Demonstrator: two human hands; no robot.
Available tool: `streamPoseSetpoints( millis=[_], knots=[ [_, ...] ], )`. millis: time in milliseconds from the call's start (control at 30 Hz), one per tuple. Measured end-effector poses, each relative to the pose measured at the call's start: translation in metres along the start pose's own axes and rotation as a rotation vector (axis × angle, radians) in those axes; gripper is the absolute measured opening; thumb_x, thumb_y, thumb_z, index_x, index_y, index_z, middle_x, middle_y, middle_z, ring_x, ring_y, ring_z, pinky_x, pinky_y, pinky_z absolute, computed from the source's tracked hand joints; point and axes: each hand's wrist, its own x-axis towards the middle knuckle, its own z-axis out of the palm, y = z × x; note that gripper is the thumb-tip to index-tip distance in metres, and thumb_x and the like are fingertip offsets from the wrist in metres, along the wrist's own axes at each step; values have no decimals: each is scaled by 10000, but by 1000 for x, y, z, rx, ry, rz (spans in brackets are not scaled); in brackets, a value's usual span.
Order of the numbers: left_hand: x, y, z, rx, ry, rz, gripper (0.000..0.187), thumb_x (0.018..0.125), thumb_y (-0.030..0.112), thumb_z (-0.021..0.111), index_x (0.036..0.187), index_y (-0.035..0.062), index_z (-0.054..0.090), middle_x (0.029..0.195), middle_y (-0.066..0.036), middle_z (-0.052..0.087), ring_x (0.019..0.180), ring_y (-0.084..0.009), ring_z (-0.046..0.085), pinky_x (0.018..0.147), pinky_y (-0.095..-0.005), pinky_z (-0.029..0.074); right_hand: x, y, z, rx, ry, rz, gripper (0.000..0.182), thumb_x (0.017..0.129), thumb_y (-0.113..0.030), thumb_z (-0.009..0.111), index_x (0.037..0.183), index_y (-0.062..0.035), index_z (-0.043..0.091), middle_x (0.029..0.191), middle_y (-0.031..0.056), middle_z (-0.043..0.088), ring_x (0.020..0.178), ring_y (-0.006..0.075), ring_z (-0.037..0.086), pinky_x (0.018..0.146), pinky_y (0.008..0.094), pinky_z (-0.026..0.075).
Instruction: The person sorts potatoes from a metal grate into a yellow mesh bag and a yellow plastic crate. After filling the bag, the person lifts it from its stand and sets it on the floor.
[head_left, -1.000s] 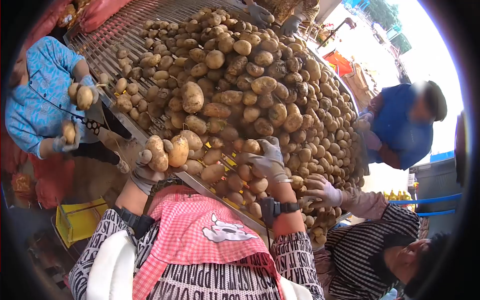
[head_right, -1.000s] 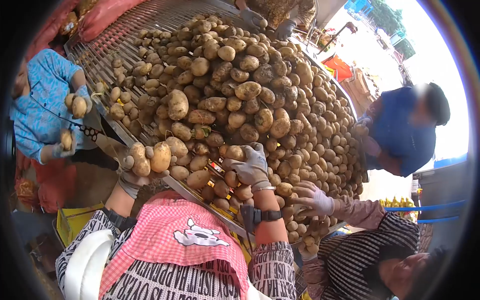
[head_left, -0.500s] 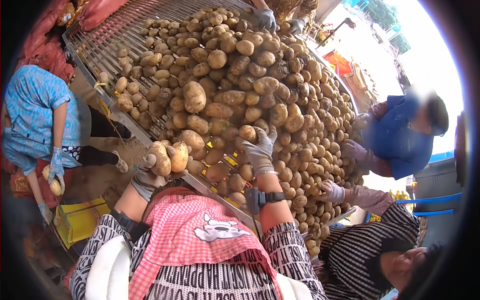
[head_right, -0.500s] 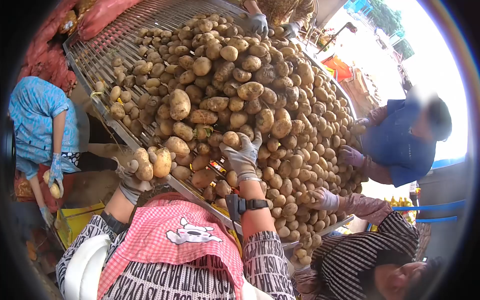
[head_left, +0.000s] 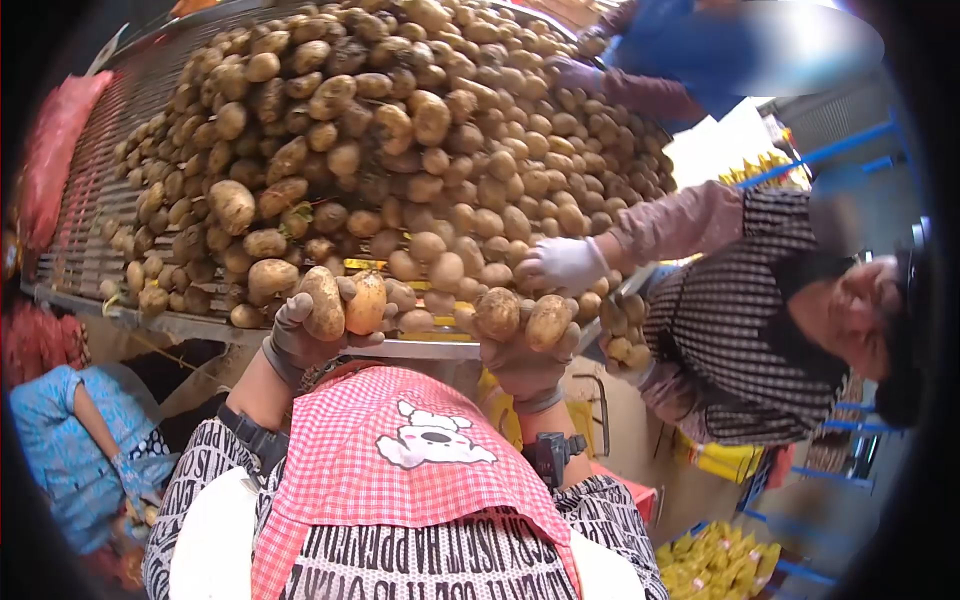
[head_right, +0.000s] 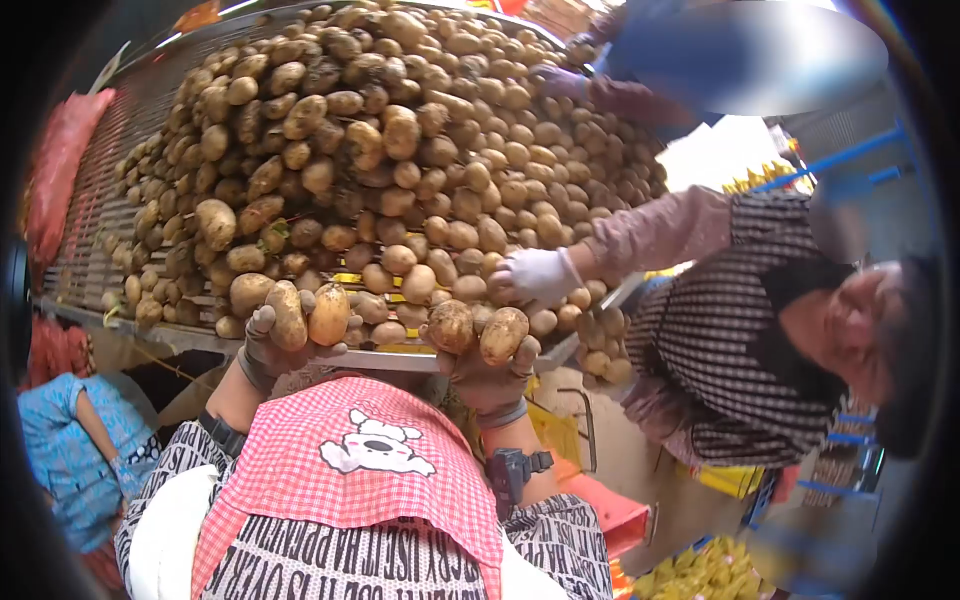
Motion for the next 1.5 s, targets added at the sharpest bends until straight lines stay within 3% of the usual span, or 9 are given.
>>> streamPoseSetpoints(
  millis=[267, 367, 667, 700, 800, 900, 1200, 1400, 1500],
  knots=[
    [118, -76, 66, 107, -204, -559, 659, 774, 419, 775, 1307, 73, 602, 1361, -164, 567, 1264, -318, 554, 1088, -585, 407, -185, -15, -26, 366, 144, -401, 710, 883, -595, 654, 1406, -128, 545, 1551, 171, 400, 1373, 508, 382, 1046, 544, 439],
    [151, -123, 98, 146, -443, -747, 580, 828, 379, 736, 1252, 9, 595, 1260, -134, 602, 1145, -275, 585, 1061, -392, 413, -232, -4, -24, 341, 282, -559, 818, 848, -587, 689, 1460, -99, 451, 1534, 224, 393, 1326, 493, 443, 978, 492, 494],
    [182, -316, 142, 225, -626, -1289, 362, 960, 337, 621, 1202, 71, 590, 1102, -121, 640, 1033, -245, 610, 910, -389, 498, -315, 1, -43, 84, 1082, -898, 664, 882, -543, 684, 1357, -108, 524, 1400, 167, 531, 1191, 382, 583, 888, 427, 577],
    [184, -333, 126, 516, -941, -1012, 695, 945, 468, 652, 1436, 21, 449, 1232, -76, 615, 1123, -190, 585, 946, -364, 487, -326, 2, -63, 86, 1084, -897, 664, 882, -543, 684, 1357, -108, 524, 1400, 167, 531, 1191, 382, 583, 888, 427, 577],
    [181, -311, 138, 1353, -616, -897, 621, 980, 424, 620, 1442, 40, 464, 1244, -88, 619, 1138, -193, 584, 934, -366, 504, -347, 6, -114, 111, 1358, -769, 404, 941, -454, 631, 1196, -141, 618, 1143, 82, 657, 1027, 248, 649, 769, 373, 604],
    [185, -279, 99, 1058, -386, -933, 469, 1013, 331, 598, 1377, 44, 529, 1160, -66, 651, 1037, -157, 615, 855, -322, 523, -331, 3, -125, 117, 1607, -731, 353, 982, -352, 596, 1240, -111, 613, 1130, 87, 681, 984, 238, 678, 775, 357, 597],
    [114, -99, 33, 732, 264, -479, 280, 1044, 234, 539, 1248, 51, 597, 1140, -35, 643, 961, -100, 634, 823, -255, 522, -112, -26, -25, -1060, 1012, -81, 315, 1014, -251, 582, 1263, -60, 606, 1220, 62, 642, 1079, 166, 633, 860, 283, 538],
    [33, -31, -10, 528, 468, -172, 249, 1045, 158, 527, 1250, 37, 601, 1172, -34, 649, 1036, -84, 627, 908, -228, 518, 40, -6, -25, -1774, 223, -90, 348, 928, -132, 661, 1251, -8, 614, 1154, 116, 640, 1073, 200, 623, 944, 326, 505],
    [0, -15, -24, 632, 581, 4, 253, 1047, 160, 521, 1248, 30, 602, 1141, -16, 652, 990, -57, 614, 879, -201, 504, 131, 3, -1, -1879, 134, -264, 405, 898, -143, 686, 1274, -16, 606, 1212, 152, 627, 1131, 261, 612, 972, 352, 499]
  ],
)
